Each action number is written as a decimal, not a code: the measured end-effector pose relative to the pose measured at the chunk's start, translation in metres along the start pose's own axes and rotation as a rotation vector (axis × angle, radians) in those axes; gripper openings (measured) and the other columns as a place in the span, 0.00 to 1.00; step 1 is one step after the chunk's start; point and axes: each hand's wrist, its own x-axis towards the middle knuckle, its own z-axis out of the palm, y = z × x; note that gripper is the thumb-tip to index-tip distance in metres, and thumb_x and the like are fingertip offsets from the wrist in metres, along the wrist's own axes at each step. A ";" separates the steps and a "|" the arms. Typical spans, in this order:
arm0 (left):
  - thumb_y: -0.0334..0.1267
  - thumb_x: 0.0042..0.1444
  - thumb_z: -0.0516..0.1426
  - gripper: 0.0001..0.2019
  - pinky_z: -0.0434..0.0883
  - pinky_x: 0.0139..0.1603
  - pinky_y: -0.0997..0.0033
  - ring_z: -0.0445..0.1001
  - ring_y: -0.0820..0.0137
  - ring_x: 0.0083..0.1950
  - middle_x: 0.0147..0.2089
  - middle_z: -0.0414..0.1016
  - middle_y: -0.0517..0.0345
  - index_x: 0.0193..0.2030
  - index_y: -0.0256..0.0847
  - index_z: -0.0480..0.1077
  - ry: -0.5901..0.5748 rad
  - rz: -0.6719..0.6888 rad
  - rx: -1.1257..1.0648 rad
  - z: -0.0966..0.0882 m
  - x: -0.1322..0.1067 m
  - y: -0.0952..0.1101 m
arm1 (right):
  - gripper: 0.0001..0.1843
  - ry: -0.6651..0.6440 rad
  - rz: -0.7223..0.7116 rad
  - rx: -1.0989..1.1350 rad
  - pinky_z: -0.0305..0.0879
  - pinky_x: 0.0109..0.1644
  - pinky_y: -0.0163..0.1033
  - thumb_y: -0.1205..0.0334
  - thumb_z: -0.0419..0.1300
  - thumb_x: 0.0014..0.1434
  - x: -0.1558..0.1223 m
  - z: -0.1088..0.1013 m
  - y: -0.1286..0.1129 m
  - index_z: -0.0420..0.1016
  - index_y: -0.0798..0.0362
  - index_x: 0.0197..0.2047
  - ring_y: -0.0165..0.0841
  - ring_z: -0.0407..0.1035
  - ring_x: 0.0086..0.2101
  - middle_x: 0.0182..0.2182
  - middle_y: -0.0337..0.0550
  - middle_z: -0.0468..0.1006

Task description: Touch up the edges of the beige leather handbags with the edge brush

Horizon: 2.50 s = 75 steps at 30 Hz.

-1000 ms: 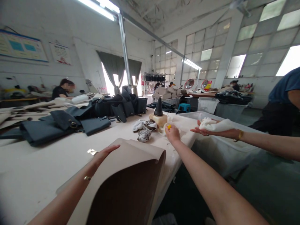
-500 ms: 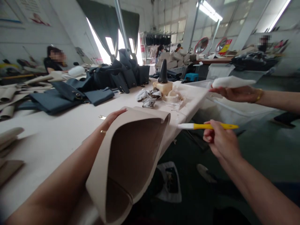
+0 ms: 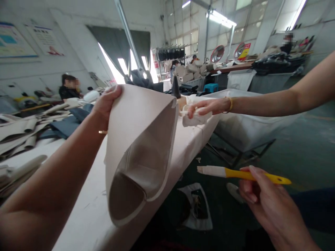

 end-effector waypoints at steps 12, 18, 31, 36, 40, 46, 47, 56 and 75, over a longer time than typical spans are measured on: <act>0.35 0.58 0.58 0.05 0.67 0.26 0.84 0.72 0.80 0.25 0.22 0.75 0.68 0.34 0.36 0.74 0.188 0.305 -0.064 0.009 -0.017 0.023 | 0.18 0.001 -0.029 0.091 0.47 0.15 0.31 0.44 0.70 0.34 -0.008 -0.002 -0.001 0.76 0.49 0.21 0.23 0.49 0.13 0.11 0.36 0.57; 0.38 0.51 0.64 0.10 0.74 0.27 0.79 0.74 0.73 0.24 0.27 0.78 0.62 0.40 0.40 0.74 0.167 -0.017 -0.165 0.001 -0.049 -0.016 | 0.21 0.023 0.014 0.137 0.48 0.15 0.29 0.46 0.73 0.30 -0.009 -0.006 0.004 0.75 0.52 0.23 0.22 0.51 0.14 0.11 0.36 0.60; 0.35 0.59 0.55 0.16 0.79 0.30 0.62 0.79 0.60 0.27 0.31 0.80 0.50 0.54 0.37 0.70 0.216 -0.617 -0.248 -0.001 -0.084 -0.029 | 0.22 -0.062 -0.137 0.203 0.49 0.15 0.27 0.45 0.72 0.39 0.027 0.024 0.007 0.75 0.55 0.28 0.22 0.53 0.14 0.12 0.34 0.63; 0.39 0.63 0.50 0.13 0.78 0.25 0.60 0.78 0.58 0.23 0.27 0.79 0.49 0.46 0.34 0.72 0.338 -0.692 -0.248 -0.009 -0.083 -0.014 | 0.24 -0.032 -0.110 0.167 0.49 0.15 0.27 0.43 0.72 0.37 0.025 0.017 0.011 0.75 0.55 0.27 0.22 0.52 0.14 0.12 0.34 0.62; 0.40 0.64 0.49 0.14 0.78 0.23 0.59 0.78 0.57 0.23 0.25 0.79 0.49 0.38 0.34 0.73 0.349 -0.698 -0.276 -0.010 -0.080 -0.006 | 0.22 -0.060 -0.115 0.182 0.50 0.15 0.27 0.44 0.71 0.40 0.028 0.020 0.011 0.75 0.54 0.28 0.22 0.53 0.14 0.12 0.34 0.62; 0.41 0.63 0.49 0.15 0.79 0.25 0.56 0.79 0.56 0.25 0.27 0.80 0.48 0.38 0.35 0.73 0.305 -0.760 -0.312 -0.008 -0.085 -0.011 | 0.20 -0.067 -0.149 0.189 0.50 0.15 0.28 0.46 0.70 0.43 0.030 0.026 0.005 0.75 0.54 0.29 0.22 0.53 0.14 0.13 0.34 0.62; 0.41 0.63 0.50 0.14 0.79 0.25 0.56 0.79 0.55 0.25 0.28 0.80 0.48 0.38 0.35 0.74 0.298 -0.770 -0.313 -0.008 -0.086 -0.012 | 0.20 -0.062 -0.156 0.183 0.50 0.15 0.28 0.45 0.70 0.43 0.029 0.026 0.004 0.75 0.54 0.29 0.22 0.53 0.14 0.13 0.34 0.62; 0.44 0.63 0.47 0.19 0.76 0.18 0.62 0.76 0.57 0.19 0.22 0.79 0.53 0.55 0.39 0.70 0.465 -0.822 -0.254 -0.010 -0.101 0.002 | 0.21 -0.078 -0.164 0.136 0.50 0.15 0.28 0.43 0.68 0.44 0.031 0.028 0.007 0.75 0.54 0.29 0.23 0.53 0.14 0.12 0.35 0.63; 0.33 0.64 0.45 0.22 0.77 0.21 0.53 0.79 0.54 0.24 0.26 0.79 0.50 0.65 0.38 0.59 0.326 -0.665 -0.197 -0.021 -0.106 -0.004 | 0.21 -0.213 -0.433 -0.301 0.56 0.19 0.31 0.44 0.54 0.59 0.048 0.089 0.012 0.71 0.55 0.32 0.26 0.60 0.15 0.14 0.36 0.69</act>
